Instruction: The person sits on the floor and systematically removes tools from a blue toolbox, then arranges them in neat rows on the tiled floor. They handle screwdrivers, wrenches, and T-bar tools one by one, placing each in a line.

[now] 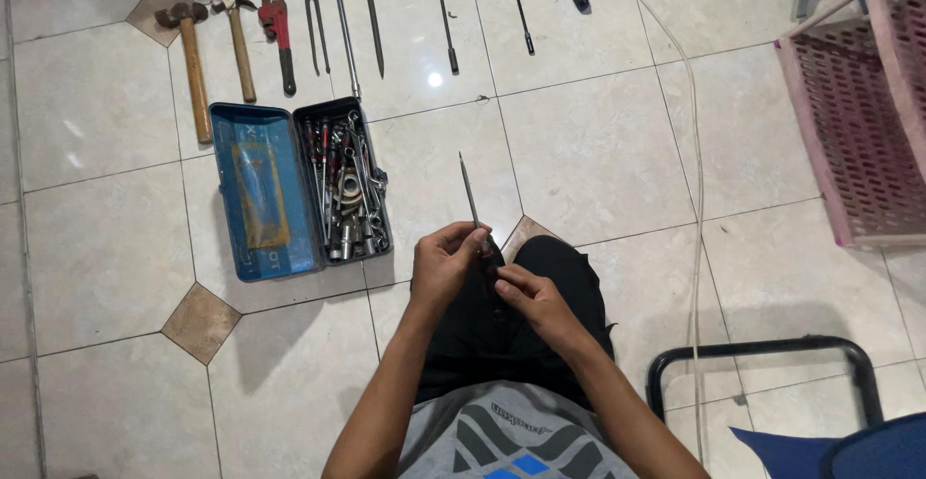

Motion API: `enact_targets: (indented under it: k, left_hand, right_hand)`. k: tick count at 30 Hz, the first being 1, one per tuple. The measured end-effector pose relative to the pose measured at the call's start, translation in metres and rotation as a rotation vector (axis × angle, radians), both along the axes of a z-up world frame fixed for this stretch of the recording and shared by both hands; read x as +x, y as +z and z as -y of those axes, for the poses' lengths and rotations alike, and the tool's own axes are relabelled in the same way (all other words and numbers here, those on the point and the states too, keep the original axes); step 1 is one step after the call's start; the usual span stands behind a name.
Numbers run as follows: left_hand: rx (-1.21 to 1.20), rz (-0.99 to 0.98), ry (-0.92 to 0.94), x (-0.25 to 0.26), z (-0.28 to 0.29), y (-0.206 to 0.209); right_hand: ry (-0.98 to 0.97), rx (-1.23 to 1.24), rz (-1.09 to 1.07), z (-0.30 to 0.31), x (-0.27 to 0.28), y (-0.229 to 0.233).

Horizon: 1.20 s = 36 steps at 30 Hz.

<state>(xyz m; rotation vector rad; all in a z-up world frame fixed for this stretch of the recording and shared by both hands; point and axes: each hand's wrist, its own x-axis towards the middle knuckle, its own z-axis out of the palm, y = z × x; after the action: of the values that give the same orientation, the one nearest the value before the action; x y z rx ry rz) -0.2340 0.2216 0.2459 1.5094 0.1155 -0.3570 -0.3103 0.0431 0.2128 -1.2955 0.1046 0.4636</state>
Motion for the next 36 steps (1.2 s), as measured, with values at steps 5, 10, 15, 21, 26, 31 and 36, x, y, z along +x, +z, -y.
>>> enact_targets:
  k: [5, 10, 15, 21, 26, 31, 36]
  left_hand:
    - [-0.040, -0.036, 0.047, 0.002, 0.003, 0.000]
    - [-0.039, -0.050, 0.062, -0.001, 0.011, 0.003]
    - [-0.106, -0.065, 0.049, 0.003, 0.022, 0.001]
    - [-0.062, -0.095, -0.040, 0.020, 0.037, -0.018]
    - [-0.120, -0.056, -0.034, 0.055, 0.060, -0.044]
    - [-0.083, 0.013, -0.060, 0.120, 0.095, -0.074]
    - [0.065, 0.079, -0.081, 0.230, 0.151, -0.133]
  right_hand:
    - [-0.061, -0.079, -0.046, 0.002, -0.003, 0.009]
    - [-0.092, -0.106, -0.052, 0.005, -0.006, 0.022]
    - [-0.164, -0.129, -0.013, 0.006, -0.009, 0.023]
    - [-0.239, -0.157, -0.054, 0.020, 0.004, 0.006]
    - [-0.302, -0.122, 0.024, 0.042, 0.043, -0.013]
    - [-0.399, -0.211, -0.147, 0.071, 0.118, -0.055]
    - [-0.511, -0.301, -0.086, 0.122, 0.229, -0.141]
